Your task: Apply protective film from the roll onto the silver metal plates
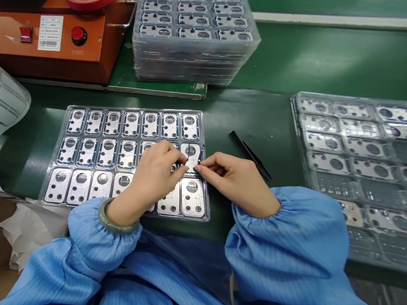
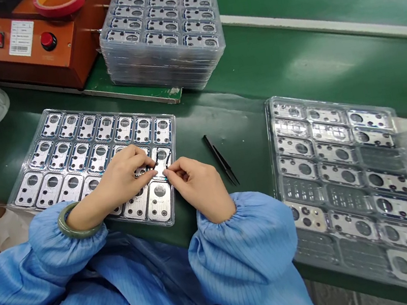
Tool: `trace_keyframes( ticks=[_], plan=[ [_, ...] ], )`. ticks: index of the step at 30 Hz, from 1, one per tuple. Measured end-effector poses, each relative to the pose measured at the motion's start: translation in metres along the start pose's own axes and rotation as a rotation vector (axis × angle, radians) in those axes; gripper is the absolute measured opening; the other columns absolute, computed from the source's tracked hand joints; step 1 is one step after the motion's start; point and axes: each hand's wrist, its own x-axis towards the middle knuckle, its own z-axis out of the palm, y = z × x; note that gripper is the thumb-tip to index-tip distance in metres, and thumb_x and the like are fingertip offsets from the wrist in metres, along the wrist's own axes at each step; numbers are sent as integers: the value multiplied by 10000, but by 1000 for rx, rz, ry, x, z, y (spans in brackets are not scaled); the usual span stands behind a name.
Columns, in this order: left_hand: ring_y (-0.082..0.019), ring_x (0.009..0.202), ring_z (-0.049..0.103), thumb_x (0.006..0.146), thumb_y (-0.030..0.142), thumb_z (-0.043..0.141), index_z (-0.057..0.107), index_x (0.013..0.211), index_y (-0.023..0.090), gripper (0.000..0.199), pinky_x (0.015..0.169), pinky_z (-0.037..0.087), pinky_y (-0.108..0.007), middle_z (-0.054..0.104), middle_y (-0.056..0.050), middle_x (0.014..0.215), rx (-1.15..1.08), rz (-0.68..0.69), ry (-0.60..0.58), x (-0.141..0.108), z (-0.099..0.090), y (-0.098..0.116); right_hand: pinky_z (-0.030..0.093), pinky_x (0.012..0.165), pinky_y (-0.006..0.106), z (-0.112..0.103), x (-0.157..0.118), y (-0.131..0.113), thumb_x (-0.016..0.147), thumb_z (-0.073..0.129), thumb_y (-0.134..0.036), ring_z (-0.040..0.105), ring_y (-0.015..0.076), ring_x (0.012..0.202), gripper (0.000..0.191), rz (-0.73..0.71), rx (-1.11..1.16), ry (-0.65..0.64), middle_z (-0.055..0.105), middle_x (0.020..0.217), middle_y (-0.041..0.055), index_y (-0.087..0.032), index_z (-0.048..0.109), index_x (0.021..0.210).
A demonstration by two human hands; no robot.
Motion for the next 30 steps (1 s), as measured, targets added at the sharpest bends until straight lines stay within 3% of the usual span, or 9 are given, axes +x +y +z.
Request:
trace_keyframes(
  ticks=[8,13,19,22,26,30],
  plan=[
    [-236,968,518,844,226,588,621,961,153,142,843,443,-380,572,-88,1017,120,-21,14,-3,2,5,423,525,243,-3,2,0,794,653,-376,571,129,564,160,71,-63,-69,619,636,-37,-229,610,840],
    [-227,953,516,843,217,590,610,942,165,114,840,443,-381,576,-74,996,83,-40,5,-3,2,5,431,542,253,-1,1,-3,797,646,-373,583,140,587,150,90,-71,-69,616,635,-37,-234,612,843],
    [-196,949,545,868,234,563,588,946,170,104,853,457,-358,586,-63,945,-104,16,100,-4,0,0,479,573,261,-2,-3,-12,815,628,-417,590,138,607,209,70,219,125,637,691,-2,-209,619,804],
    [-165,906,561,900,244,514,577,962,173,113,821,471,-321,592,-52,931,-200,46,167,-4,-2,0,507,590,266,-2,-3,-15,817,638,-417,612,142,624,223,56,376,156,637,708,2,-197,606,830],
    [-148,865,562,919,233,483,565,1016,167,143,787,488,-304,589,-55,934,-215,96,217,-3,-4,2,527,575,267,-1,-4,-17,809,663,-384,619,136,603,202,50,451,181,634,703,-5,-192,609,843],
    [-161,985,564,940,180,423,537,1139,188,230,860,505,-338,562,-78,1032,-214,165,287,-4,-4,4,536,540,266,0,-4,-20,808,670,-336,610,128,563,149,38,477,292,639,704,-12,-206,612,851]
  ],
)
